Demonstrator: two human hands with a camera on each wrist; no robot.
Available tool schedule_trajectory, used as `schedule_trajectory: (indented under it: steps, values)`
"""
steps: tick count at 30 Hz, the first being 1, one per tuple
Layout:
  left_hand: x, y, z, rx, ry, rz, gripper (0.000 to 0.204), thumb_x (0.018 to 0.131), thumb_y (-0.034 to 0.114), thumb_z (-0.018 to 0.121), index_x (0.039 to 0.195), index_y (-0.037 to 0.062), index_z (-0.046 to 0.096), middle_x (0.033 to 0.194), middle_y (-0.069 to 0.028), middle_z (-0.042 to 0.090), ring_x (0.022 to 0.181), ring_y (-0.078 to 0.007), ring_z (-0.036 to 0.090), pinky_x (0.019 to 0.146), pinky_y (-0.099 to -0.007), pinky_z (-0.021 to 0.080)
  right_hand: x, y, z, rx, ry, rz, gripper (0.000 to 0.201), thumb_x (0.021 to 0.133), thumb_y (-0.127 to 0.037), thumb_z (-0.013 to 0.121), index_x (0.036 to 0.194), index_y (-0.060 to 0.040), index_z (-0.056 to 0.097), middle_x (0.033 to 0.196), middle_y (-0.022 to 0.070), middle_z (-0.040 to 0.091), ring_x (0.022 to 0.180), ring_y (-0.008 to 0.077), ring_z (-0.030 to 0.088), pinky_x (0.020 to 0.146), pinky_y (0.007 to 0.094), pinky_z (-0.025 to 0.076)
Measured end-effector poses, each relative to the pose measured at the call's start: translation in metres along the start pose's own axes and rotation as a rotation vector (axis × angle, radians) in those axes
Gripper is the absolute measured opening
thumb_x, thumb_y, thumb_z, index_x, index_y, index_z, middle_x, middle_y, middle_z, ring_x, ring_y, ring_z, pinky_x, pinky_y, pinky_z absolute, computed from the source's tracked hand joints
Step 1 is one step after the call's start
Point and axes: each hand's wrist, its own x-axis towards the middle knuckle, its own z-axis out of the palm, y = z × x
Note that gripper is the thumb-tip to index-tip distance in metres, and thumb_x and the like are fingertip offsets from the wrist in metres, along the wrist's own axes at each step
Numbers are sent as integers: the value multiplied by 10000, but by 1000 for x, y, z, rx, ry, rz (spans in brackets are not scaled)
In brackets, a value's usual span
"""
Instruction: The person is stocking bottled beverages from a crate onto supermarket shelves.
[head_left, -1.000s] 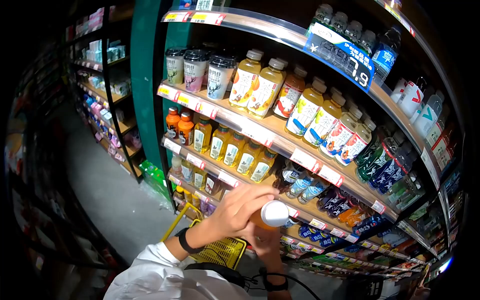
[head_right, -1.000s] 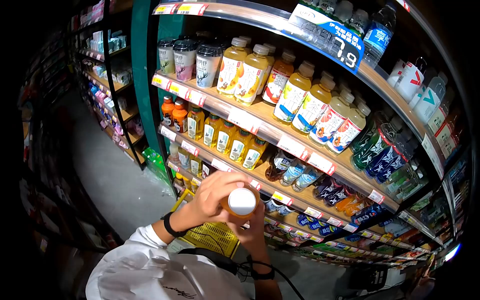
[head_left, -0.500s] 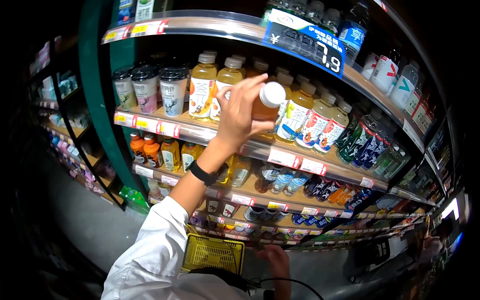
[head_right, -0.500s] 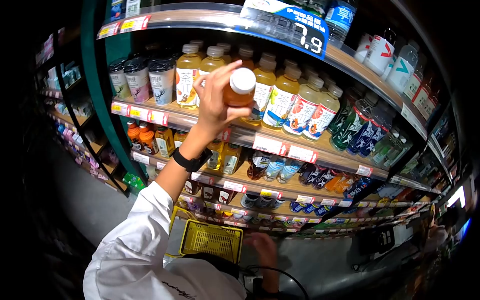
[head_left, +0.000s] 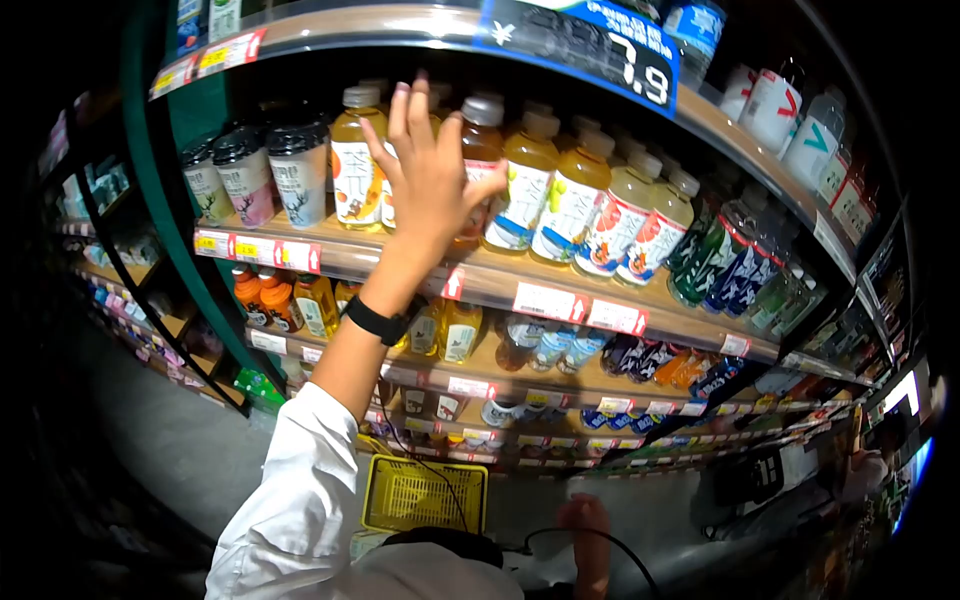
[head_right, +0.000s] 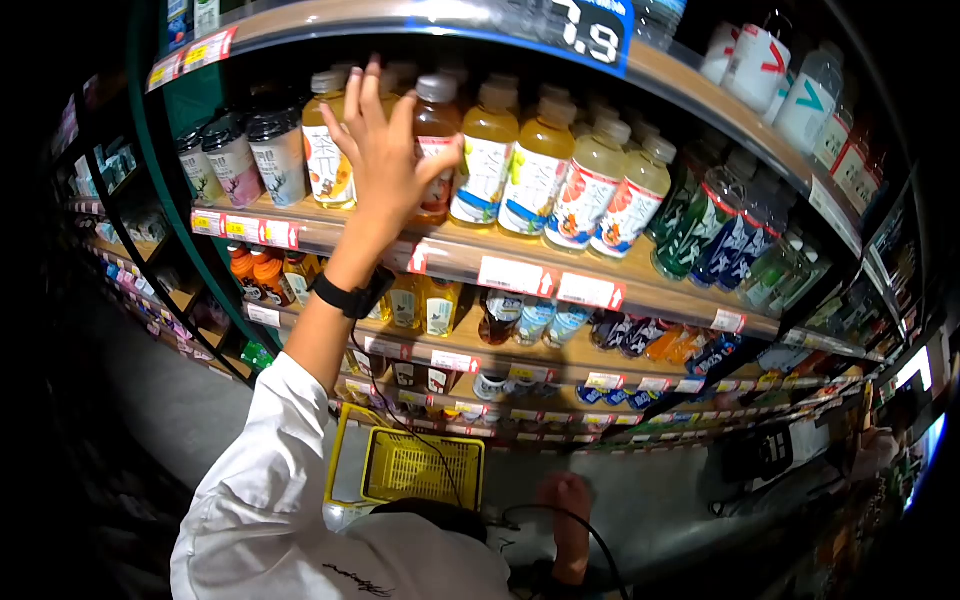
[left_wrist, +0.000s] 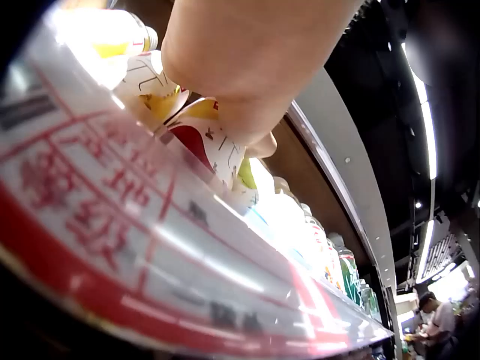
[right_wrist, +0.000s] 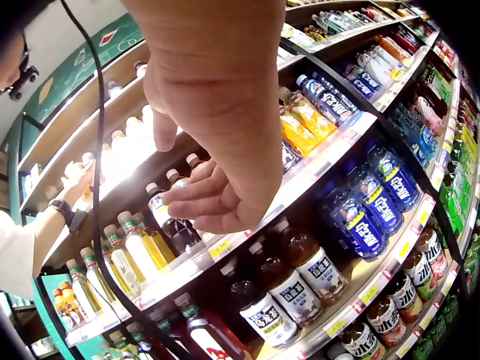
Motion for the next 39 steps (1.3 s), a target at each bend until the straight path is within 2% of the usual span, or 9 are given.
schedule_trajectory:
  steps: [5, 11, 17, 20, 22, 27, 29, 31, 39]
  values:
    - [-12, -3, 9, 202, 2, 58, 754, 868, 631, 669, 1261, -9, 599, 1494, -234, 395, 1483, -364, 248, 1179, -677, 81, 38, -19, -3, -10, -49, 28, 360, 997, -299, 652, 1188, 4, 616, 943, 117, 708, 844, 200, 683, 797, 343, 544]
    - [-44, 12, -2, 89, -75, 79, 843, 920, 550, 661, 1526, 48, 360, 1547, -195, 352, 1483, -355, 257, 1211, -624, 67, 96, -27, -16, -74, -231, 116, 350, 972, -203, 687, 1258, -18, 603, 1084, 122, 698, 943, 191, 690, 825, 343, 553]
    - [-50, 16, -4, 28, -130, 99, 730, 940, 424, 663, 1524, 81, 388, 1585, -188, 330, 1486, -327, 296, 1208, -609, 26, 184, -58, 9, -405, -265, -404, 472, 909, -133, 767, 1310, -60, 529, 1271, 119, 572, 1122, 189, 593, 917, 340, 521]
    - [-52, 14, -4, 5, -134, 108, 682, 938, 364, 675, 1502, 73, 425, 1576, -186, 356, 1472, -329, 322, 1197, -614, 77, 222, -82, 44, -571, -29, -581, 535, 868, -174, 815, 1290, -41, 514, 1265, 152, 559, 1093, 257, 614, 914, 367, 524]
    - [-51, 14, -6, 21, -148, 107, 677, 936, 353, 681, 1497, 70, 431, 1576, -191, 357, 1469, -327, 326, 1197, -612, 82, 259, -71, 49, -743, 154, -1016, 582, 850, -228, 837, 1276, -9, 506, 1190, 198, 590, 1038, 332, 635, 897, 401, 523]
    - [-51, 10, -4, -7, -85, 159, 663, 914, 310, 718, 1464, 31, 472, 1555, -216, 407, 1329, -321, 438, 1125, -490, 239, 288, -58, 62, -586, 27, -743, 554, 878, -313, 804, 1197, 31, 509, 1061, 241, 625, 980, 414, 634, 822, 461, 498]
    - [-52, 8, -6, -1, -78, 170, 665, 904, 281, 729, 1457, 14, 475, 1560, -222, 405, 1293, -330, 473, 1098, -451, 272, 290, -49, 57, -735, 19, -618, 484, 913, -272, 771, 1181, 37, 512, 1075, 219, 640, 1003, 327, 641, 876, 409, 489]
    - [-52, 9, -6, -21, -70, 171, 663, 901, 266, 729, 1455, 6, 472, 1560, -226, 404, 1351, -346, 448, 1120, -456, 264, 288, -45, 59, -798, 85, -753, 579, 887, -324, 780, 1217, 58, 496, 1057, 258, 625, 967, 458, 623, 816, 488, 493]
    - [-52, 12, -6, -28, -66, 161, 632, 926, 210, 710, 1470, -10, 474, 1538, -230, 427, 1419, -374, 420, 1161, -463, 297, 292, -25, 54, -963, 194, -766, 769, 890, -421, 755, 1325, 119, 420, 1050, 317, 638, 928, 500, 641, 761, 527, 516]
